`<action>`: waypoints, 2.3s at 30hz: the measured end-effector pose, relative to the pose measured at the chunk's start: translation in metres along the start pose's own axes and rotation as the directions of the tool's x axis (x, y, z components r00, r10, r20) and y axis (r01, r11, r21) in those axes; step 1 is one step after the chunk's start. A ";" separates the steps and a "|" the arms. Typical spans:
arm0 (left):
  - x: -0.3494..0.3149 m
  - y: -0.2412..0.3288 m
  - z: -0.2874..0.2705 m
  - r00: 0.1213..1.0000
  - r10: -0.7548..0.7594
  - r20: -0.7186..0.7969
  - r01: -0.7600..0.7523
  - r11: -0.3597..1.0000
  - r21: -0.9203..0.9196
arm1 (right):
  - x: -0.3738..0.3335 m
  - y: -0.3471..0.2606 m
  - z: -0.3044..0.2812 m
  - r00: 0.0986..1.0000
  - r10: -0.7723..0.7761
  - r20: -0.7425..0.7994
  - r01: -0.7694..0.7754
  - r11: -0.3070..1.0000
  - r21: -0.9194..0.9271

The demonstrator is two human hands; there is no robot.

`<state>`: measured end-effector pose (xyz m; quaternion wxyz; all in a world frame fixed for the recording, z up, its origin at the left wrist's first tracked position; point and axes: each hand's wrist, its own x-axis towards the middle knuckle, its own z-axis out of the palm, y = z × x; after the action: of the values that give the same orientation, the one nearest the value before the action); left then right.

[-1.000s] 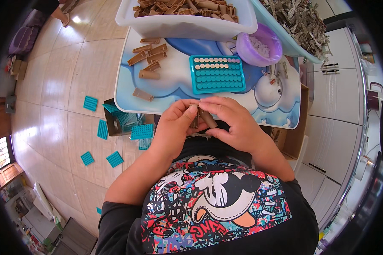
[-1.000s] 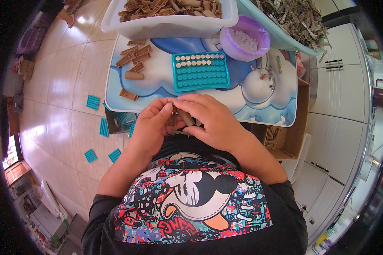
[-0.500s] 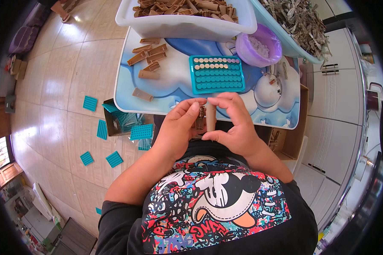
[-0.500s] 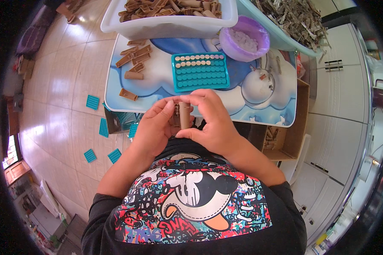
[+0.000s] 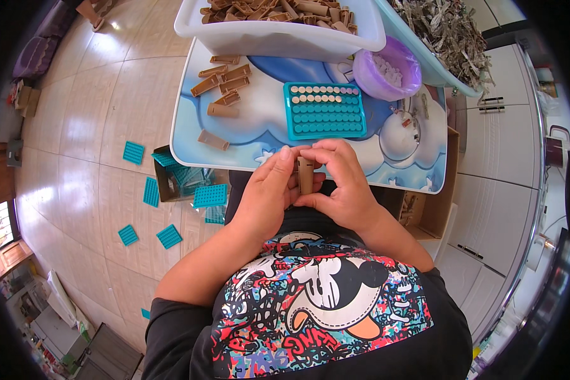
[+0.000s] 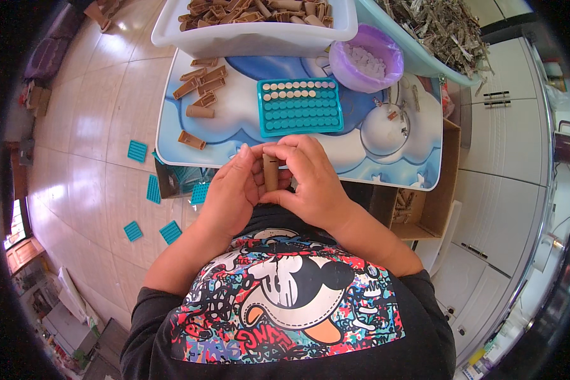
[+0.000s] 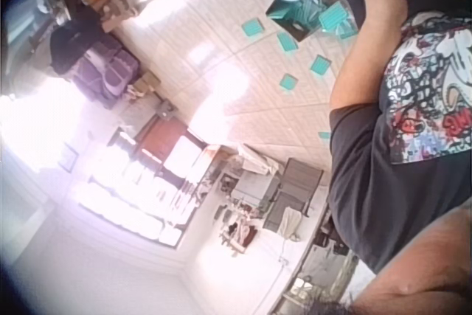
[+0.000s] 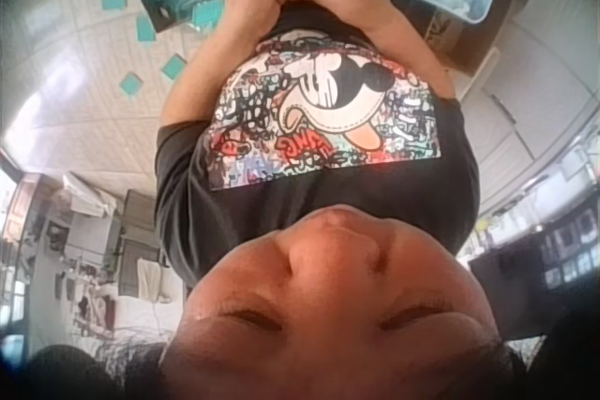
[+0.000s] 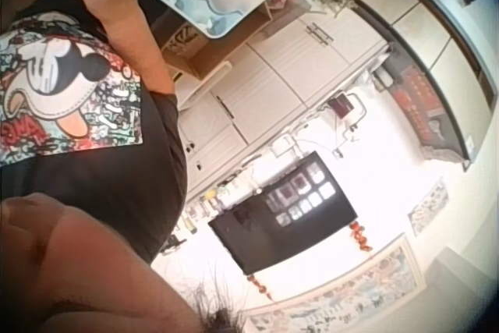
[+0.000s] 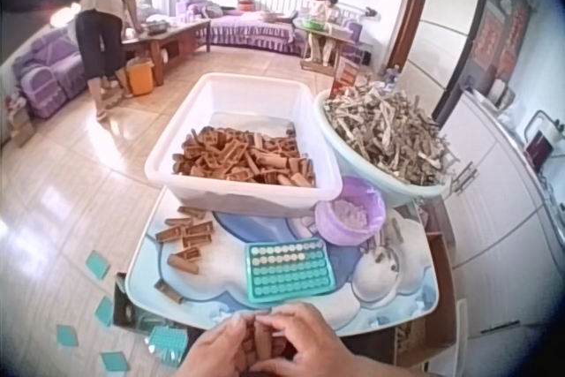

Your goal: The person assembles small plastic pieces and cardboard tubes by hand at a low table.

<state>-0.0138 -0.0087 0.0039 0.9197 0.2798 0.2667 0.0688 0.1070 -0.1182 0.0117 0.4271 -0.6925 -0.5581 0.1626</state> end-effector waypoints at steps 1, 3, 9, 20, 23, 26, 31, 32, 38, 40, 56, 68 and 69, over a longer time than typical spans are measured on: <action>0.000 0.001 0.000 1.000 -0.007 0.006 0.007 1.000 -0.007 | 0.000 0.001 0.001 1.000 0.000 0.000 0.000 1.000 0.000; -0.002 0.002 0.003 1.000 -0.009 -0.017 0.010 0.998 0.062 | 0.000 0.003 0.002 1.000 -0.020 -0.020 0.020 1.000 0.008; -0.003 -0.001 0.010 0.996 0.091 -0.011 -0.087 0.976 0.202 | 0.002 0.000 -0.005 1.000 0.005 0.006 -0.005 0.998 0.070; -0.011 0.009 0.015 0.941 0.296 0.161 -0.292 0.474 0.831 | -0.013 0.024 -0.011 0.981 0.191 -0.041 -0.159 0.902 0.402; -0.008 0.008 0.010 0.942 0.279 0.186 -0.310 0.515 0.799 | -0.016 0.024 -0.010 0.950 0.308 -0.043 -0.201 0.715 0.670; -0.008 0.006 0.011 0.954 0.288 0.089 -0.250 0.591 0.767 | -0.015 0.013 -0.009 0.924 0.383 -0.013 -0.222 0.564 0.795; -0.007 -0.003 0.010 0.863 0.490 0.126 -0.406 0.522 0.750 | -0.016 0.007 -0.006 0.925 0.377 -0.045 -0.225 0.640 0.735; -0.006 -0.003 0.010 0.863 0.488 0.128 -0.406 0.522 0.750 | -0.016 0.008 -0.005 0.925 0.378 -0.047 -0.225 0.640 0.735; -0.002 0.002 0.008 0.922 0.355 0.156 -0.330 0.505 0.797 | -0.017 0.019 -0.006 0.932 0.358 -0.065 -0.203 0.660 0.723; 0.006 0.000 0.004 0.986 0.054 0.160 -0.106 0.935 0.339 | -0.013 0.013 -0.017 0.942 0.329 0.067 -0.313 0.789 0.529; 0.016 0.006 0.000 0.979 -0.195 0.065 0.189 0.978 0.086 | 0.126 0.098 -0.119 0.915 0.398 0.068 -0.271 0.730 -0.628; 0.016 0.005 -0.001 0.984 -0.179 0.019 0.177 0.981 0.081 | 0.103 0.090 -0.124 0.957 0.208 -0.201 -0.283 0.815 -0.505; 0.016 0.005 0.000 0.983 -0.183 0.015 0.181 0.980 0.081 | 0.100 0.090 -0.124 0.943 0.211 -0.256 -0.307 0.850 -0.429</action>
<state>-0.0003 -0.0005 -0.0007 0.9133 0.2910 0.2836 -0.0294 0.2831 -0.0793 0.0396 0.2773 -0.8561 -0.4361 0.0108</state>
